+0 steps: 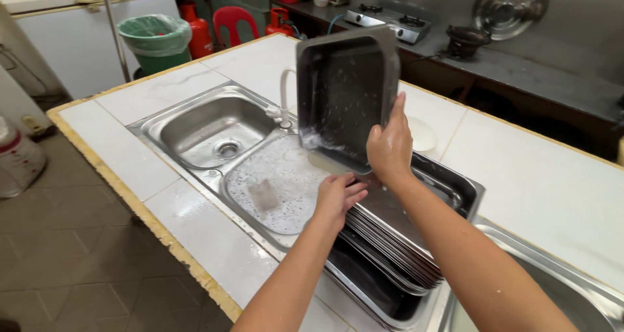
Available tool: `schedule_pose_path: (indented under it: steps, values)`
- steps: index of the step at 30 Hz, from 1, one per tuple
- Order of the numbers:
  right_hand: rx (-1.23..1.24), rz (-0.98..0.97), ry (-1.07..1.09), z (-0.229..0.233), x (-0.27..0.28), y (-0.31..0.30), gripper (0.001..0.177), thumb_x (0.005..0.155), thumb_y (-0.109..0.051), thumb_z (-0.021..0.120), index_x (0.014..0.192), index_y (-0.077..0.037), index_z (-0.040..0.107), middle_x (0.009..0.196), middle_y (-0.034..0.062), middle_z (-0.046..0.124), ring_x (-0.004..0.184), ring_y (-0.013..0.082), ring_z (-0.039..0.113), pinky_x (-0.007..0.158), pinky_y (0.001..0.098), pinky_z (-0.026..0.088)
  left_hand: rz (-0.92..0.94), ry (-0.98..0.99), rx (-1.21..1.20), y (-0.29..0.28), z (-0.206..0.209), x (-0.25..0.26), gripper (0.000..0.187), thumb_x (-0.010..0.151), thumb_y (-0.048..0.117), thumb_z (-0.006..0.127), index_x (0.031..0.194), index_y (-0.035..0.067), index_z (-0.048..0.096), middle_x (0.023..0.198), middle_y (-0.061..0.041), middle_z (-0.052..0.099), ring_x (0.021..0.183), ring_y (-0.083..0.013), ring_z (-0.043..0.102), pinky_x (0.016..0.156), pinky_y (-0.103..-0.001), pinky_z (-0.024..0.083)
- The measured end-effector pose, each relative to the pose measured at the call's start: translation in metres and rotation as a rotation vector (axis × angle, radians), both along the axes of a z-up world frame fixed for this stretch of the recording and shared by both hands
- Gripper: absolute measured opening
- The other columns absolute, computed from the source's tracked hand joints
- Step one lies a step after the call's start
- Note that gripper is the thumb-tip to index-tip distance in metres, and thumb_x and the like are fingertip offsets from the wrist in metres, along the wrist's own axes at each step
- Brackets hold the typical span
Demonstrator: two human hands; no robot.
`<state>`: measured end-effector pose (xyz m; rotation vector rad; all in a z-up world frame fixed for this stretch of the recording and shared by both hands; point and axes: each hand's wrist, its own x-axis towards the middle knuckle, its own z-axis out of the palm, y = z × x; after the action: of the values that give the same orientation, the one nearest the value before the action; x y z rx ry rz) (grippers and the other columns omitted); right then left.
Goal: The person washes multiple rectangular metal trays by hand in a double-basin stainless steel sink. They scrub each tray with soapy water, rinse it, and place it into a blue basin on the counter. The process is repeated for several trays from a stack on the left.
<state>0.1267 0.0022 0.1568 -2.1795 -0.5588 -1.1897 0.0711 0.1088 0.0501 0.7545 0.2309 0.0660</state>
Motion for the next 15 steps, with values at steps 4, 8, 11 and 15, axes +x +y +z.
schedule_pose_path:
  steps: [4, 8, 11, 15]
  values:
    - [-0.098, 0.092, 0.077, 0.014, -0.008, 0.015, 0.089, 0.082, 0.004, 0.064, 0.161, 0.003, 0.021, 0.129, 0.0250, 0.061, 0.106, 0.0431, 0.066, 0.083, 0.0478, 0.056, -0.037, -0.044, 0.014, 0.012, -0.005, -0.006, 0.044, 0.094, 0.011, 0.059, 0.128, -0.016, 0.047, 0.124, -0.024, 0.057, 0.107, -0.0374, 0.071, 0.084, -0.041, 0.063]
    - [-0.238, 0.172, -0.146, 0.017, -0.014, 0.020, 0.094, 0.076, 0.010, 0.066, 0.159, 0.003, 0.024, 0.130, 0.0253, 0.060, 0.112, 0.0433, 0.065, 0.084, 0.0451, 0.058, -0.042, -0.035, 0.056, 0.015, -0.004, -0.015, 0.044, 0.095, 0.012, 0.057, 0.127, -0.016, 0.048, 0.123, -0.024, 0.059, 0.109, -0.0360, 0.071, 0.088, -0.042, 0.063]
    - [-0.277, 0.189, -0.172, 0.014, -0.016, 0.014, 0.091, 0.077, 0.012, 0.064, 0.159, 0.002, 0.026, 0.132, 0.0244, 0.060, 0.114, 0.0429, 0.065, 0.085, 0.0450, 0.058, -0.061, 0.001, 0.079, 0.013, -0.001, -0.021, 0.043, 0.096, 0.014, 0.055, 0.130, -0.011, 0.047, 0.123, -0.021, 0.060, 0.112, -0.0339, 0.069, 0.090, -0.040, 0.061]
    - [-0.219, 0.186, -0.224, 0.016, -0.028, -0.018, 0.091, 0.072, 0.012, 0.060, 0.157, 0.001, 0.032, 0.137, 0.0268, 0.059, 0.122, 0.0458, 0.062, 0.099, 0.0469, 0.055, -0.088, -0.021, 0.106, -0.002, 0.001, -0.026, 0.046, 0.096, 0.014, 0.054, 0.135, -0.009, 0.046, 0.124, -0.020, 0.062, 0.112, -0.0326, 0.069, 0.089, -0.040, 0.061]
